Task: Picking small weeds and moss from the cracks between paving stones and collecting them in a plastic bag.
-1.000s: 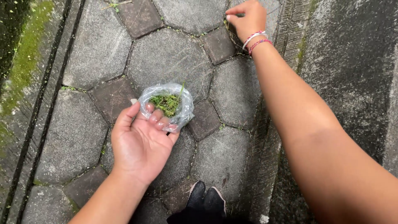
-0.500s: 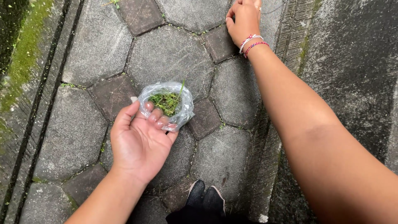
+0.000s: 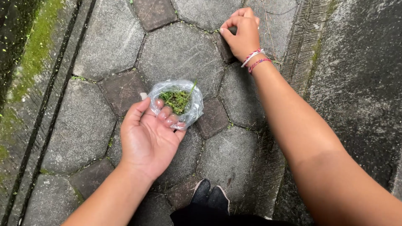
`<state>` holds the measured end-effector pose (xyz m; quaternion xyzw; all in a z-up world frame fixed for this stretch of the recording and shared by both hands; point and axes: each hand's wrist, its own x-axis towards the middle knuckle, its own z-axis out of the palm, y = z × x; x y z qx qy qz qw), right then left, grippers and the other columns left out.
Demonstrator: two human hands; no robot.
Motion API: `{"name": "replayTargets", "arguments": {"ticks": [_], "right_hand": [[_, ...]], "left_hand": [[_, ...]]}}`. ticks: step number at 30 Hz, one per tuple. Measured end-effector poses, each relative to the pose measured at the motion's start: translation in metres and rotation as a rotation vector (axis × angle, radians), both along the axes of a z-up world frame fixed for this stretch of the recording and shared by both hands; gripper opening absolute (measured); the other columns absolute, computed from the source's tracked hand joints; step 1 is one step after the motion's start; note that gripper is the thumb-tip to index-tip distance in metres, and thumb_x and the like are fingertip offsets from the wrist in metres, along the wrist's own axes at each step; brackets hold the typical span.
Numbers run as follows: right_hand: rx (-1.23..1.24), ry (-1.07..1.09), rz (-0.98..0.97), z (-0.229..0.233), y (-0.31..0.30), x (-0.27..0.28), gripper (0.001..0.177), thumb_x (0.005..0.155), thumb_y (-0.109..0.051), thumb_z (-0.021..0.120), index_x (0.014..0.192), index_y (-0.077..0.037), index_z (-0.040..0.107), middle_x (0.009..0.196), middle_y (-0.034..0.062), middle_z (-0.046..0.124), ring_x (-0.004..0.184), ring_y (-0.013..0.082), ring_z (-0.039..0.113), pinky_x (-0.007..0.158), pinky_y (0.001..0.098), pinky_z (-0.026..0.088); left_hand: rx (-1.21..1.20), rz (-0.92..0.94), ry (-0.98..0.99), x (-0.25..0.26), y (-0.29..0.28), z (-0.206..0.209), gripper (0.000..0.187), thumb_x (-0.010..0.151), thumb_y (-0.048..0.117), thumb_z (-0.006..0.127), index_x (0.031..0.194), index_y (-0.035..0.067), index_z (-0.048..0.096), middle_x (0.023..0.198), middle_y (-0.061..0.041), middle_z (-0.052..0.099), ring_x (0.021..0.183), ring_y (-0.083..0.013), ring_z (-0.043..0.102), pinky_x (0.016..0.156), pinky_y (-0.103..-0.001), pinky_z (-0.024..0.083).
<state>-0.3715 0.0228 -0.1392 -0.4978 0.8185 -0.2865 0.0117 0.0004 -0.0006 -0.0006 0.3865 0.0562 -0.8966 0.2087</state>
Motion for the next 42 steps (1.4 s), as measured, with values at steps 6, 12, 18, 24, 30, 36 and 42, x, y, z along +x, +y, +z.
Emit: {"name": "replayTargets", "arguments": {"ticks": [6, 12, 18, 24, 30, 36, 42], "right_hand": [[-0.008, 0.046, -0.045, -0.002, -0.007, 0.005, 0.007, 0.084, -0.02, 0.084, 0.079, -0.023, 0.079, 0.102, -0.0003, 0.056, 0.101, 0.029, 0.05, 0.091, 0.042, 0.038], [0.076, 0.125, -0.042, 0.004, -0.01, 0.023, 0.009, 0.089, -0.016, 0.08, 0.08, -0.017, 0.081, 0.106, -0.0037, 0.059, 0.104, 0.0313, 0.045, 0.081, 0.0499, 0.042], [0.081, 0.156, -0.145, 0.011, -0.023, 0.038, 0.019, 0.075, -0.021, 0.09, 0.063, -0.021, 0.076, 0.099, -0.0073, 0.06, 0.102, 0.0261, 0.046, 0.076, 0.0481, 0.041], [0.235, 0.107, -0.385, 0.018, -0.042, 0.051, 0.029, 0.07, 0.003, 0.062, 0.054, -0.021, 0.068, 0.094, -0.0063, 0.058, 0.101, 0.0254, 0.046, 0.065, 0.0453, 0.038], [0.18, -0.079, -0.443, 0.022, -0.039, 0.062, 0.031, 0.081, 0.005, 0.053, 0.1, -0.017, 0.045, 0.115, 0.0069, 0.042, 0.103, 0.0324, 0.045, 0.091, 0.0418, 0.045], [0.198, -0.091, -0.338, 0.049, -0.029, 0.079, 0.021, 0.089, -0.018, 0.067, 0.068, -0.021, 0.067, 0.107, 0.0011, 0.056, 0.109, 0.0292, 0.049, 0.078, 0.0452, 0.052], [0.168, -0.491, 0.431, 0.134, 0.003, 0.16, 0.007, 0.091, -0.019, 0.076, 0.088, -0.023, 0.072, 0.12, 0.0042, 0.061, 0.118, 0.0161, 0.059, 0.11, 0.0409, 0.04]], "left_hand": [[0.013, 0.0, 0.003, 0.0, -0.002, -0.002, 0.02, 0.093, 0.031, 0.057, 0.082, 0.015, 0.054, 0.066, 0.0, 0.044, 0.059, -0.0159, 0.043, 0.064, -0.033, 0.039], [0.017, -0.009, -0.004, 0.003, -0.002, -0.002, 0.019, 0.092, 0.031, 0.057, 0.083, 0.015, 0.053, 0.066, 0.001, 0.044, 0.059, -0.015, 0.043, 0.063, -0.032, 0.039], [0.012, 0.007, 0.009, 0.0, 0.0, -0.003, 0.019, 0.093, 0.031, 0.056, 0.083, 0.014, 0.054, 0.066, 0.0, 0.044, 0.06, -0.0158, 0.043, 0.064, -0.033, 0.039], [-0.005, 0.001, -0.034, -0.004, 0.0, 0.002, 0.021, 0.092, 0.032, 0.06, 0.081, 0.015, 0.053, 0.064, 0.001, 0.042, 0.059, -0.015, 0.041, 0.063, -0.033, 0.038], [0.006, 0.007, -0.057, -0.003, 0.001, 0.003, 0.019, 0.091, 0.03, 0.062, 0.082, 0.016, 0.053, 0.065, 0.002, 0.041, 0.058, -0.0138, 0.042, 0.063, -0.032, 0.04], [0.023, 0.019, -0.038, -0.001, -0.001, 0.004, 0.019, 0.091, 0.031, 0.061, 0.082, 0.016, 0.054, 0.064, 0.001, 0.042, 0.059, -0.0141, 0.041, 0.063, -0.032, 0.039], [0.036, 0.032, -0.005, -0.001, -0.003, -0.001, 0.019, 0.089, 0.029, 0.061, 0.081, 0.015, 0.053, 0.065, 0.001, 0.042, 0.058, -0.0147, 0.041, 0.065, -0.032, 0.039]]}}
